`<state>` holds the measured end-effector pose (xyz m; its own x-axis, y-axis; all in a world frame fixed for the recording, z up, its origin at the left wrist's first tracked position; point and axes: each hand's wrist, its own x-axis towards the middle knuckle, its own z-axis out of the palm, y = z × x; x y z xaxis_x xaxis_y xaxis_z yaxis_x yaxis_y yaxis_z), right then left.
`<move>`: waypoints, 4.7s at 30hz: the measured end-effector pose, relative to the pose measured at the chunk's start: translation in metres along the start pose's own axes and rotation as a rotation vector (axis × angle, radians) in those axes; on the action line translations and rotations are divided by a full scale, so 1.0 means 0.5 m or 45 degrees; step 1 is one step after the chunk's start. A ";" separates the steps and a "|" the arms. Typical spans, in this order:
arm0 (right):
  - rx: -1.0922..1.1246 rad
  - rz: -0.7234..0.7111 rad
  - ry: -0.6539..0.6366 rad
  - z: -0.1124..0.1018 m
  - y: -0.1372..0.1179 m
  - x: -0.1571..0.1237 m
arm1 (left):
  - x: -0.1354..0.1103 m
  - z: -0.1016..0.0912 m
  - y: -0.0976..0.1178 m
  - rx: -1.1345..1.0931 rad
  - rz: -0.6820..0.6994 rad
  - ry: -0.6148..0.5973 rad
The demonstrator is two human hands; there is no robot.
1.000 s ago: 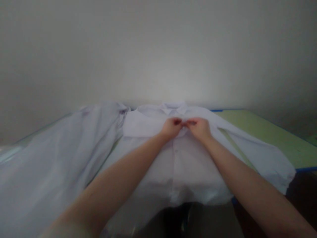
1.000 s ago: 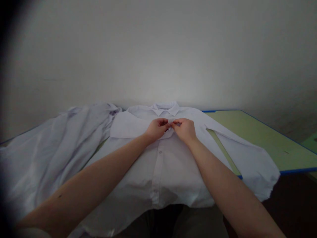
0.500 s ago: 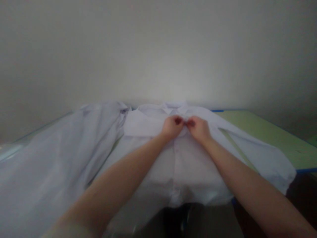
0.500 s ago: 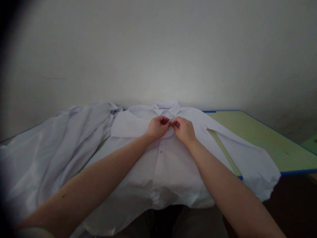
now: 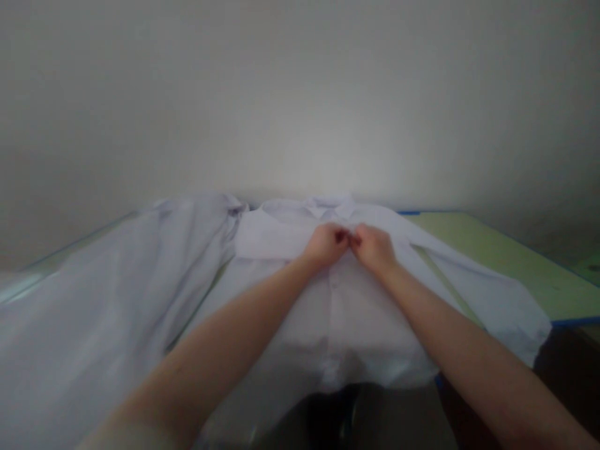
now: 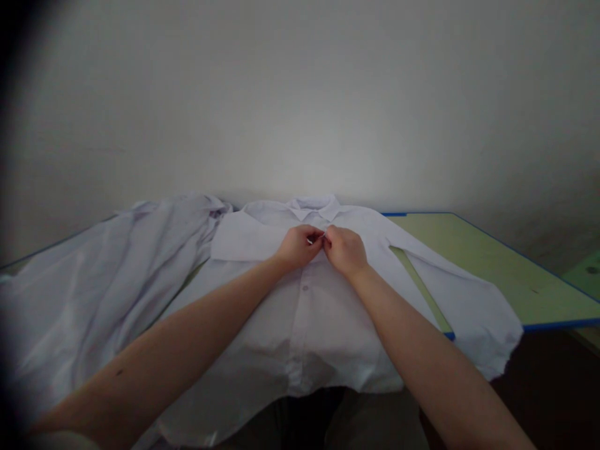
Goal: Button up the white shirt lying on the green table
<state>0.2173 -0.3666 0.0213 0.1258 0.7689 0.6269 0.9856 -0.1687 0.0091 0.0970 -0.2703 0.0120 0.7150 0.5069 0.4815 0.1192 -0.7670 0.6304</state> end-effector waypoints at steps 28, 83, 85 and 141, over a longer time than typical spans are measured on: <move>0.330 -0.072 -0.193 0.012 0.034 0.000 | 0.000 -0.001 -0.012 0.083 0.195 -0.109; 0.192 -0.250 -0.164 -0.002 0.009 -0.008 | 0.015 -0.028 -0.041 -0.316 0.014 -0.209; 0.285 -0.247 -0.183 -0.002 0.010 -0.008 | 0.012 -0.028 -0.042 -0.352 0.041 -0.223; 0.451 0.126 -0.138 0.002 0.011 0.003 | 0.014 -0.024 -0.034 -0.084 -0.065 -0.182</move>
<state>0.2229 -0.3657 0.0212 0.2151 0.8236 0.5248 0.9436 -0.0368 -0.3289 0.0920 -0.2490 0.0119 0.8007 0.4796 0.3590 0.1158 -0.7118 0.6928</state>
